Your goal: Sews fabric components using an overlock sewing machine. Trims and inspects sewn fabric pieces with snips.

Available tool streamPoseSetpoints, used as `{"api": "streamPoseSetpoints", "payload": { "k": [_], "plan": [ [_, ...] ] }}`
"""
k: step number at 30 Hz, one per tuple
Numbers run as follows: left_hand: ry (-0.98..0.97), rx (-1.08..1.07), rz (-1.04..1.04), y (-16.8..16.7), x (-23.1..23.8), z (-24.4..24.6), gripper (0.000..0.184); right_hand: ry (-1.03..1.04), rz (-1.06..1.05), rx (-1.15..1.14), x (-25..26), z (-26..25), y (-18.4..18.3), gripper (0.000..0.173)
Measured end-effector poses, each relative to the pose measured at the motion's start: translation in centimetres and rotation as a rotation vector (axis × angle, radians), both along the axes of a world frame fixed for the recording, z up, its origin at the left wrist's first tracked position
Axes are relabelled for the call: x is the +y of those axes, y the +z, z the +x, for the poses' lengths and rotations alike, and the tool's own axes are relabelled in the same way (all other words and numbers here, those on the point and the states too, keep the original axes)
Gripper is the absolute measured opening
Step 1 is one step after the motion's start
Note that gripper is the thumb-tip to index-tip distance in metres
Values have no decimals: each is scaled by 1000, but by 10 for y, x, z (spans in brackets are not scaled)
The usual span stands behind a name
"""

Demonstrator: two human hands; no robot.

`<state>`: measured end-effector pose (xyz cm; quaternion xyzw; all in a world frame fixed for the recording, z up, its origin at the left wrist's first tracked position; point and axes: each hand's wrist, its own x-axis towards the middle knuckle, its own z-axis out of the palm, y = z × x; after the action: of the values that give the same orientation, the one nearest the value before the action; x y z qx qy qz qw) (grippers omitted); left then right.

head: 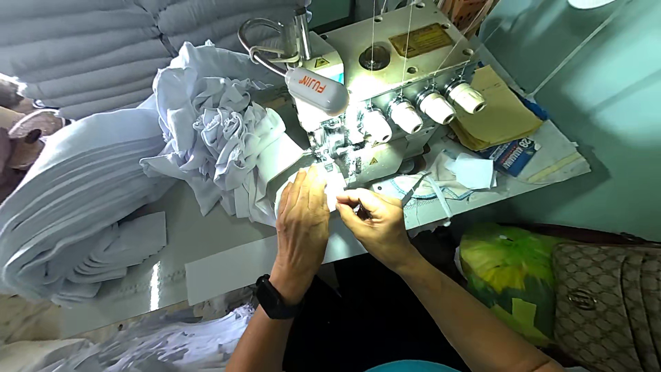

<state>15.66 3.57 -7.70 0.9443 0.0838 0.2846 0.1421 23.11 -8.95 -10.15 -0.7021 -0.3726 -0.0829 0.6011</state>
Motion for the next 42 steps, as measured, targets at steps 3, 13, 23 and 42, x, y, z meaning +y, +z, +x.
{"api": "streamPoseSetpoints", "payload": {
  "k": [3, 13, 23, 42],
  "plan": [
    [-80, 53, -83, 12, 19, 8, 30, -45, -95, -79, 7, 10, 3, 11],
    [-194, -152, -595, 4, 128, 54, 27, 99, -157, 111, -22, 4, -4, 14],
    [-9, -245, -793, -36, 78, -68, 28, -132, -502, 414, -105, 15, -33, 17],
    [348, 96, -215, -78, 60, -182, 23, -270, -754, 115, -89, 10, -8, 35]
  ]
}}
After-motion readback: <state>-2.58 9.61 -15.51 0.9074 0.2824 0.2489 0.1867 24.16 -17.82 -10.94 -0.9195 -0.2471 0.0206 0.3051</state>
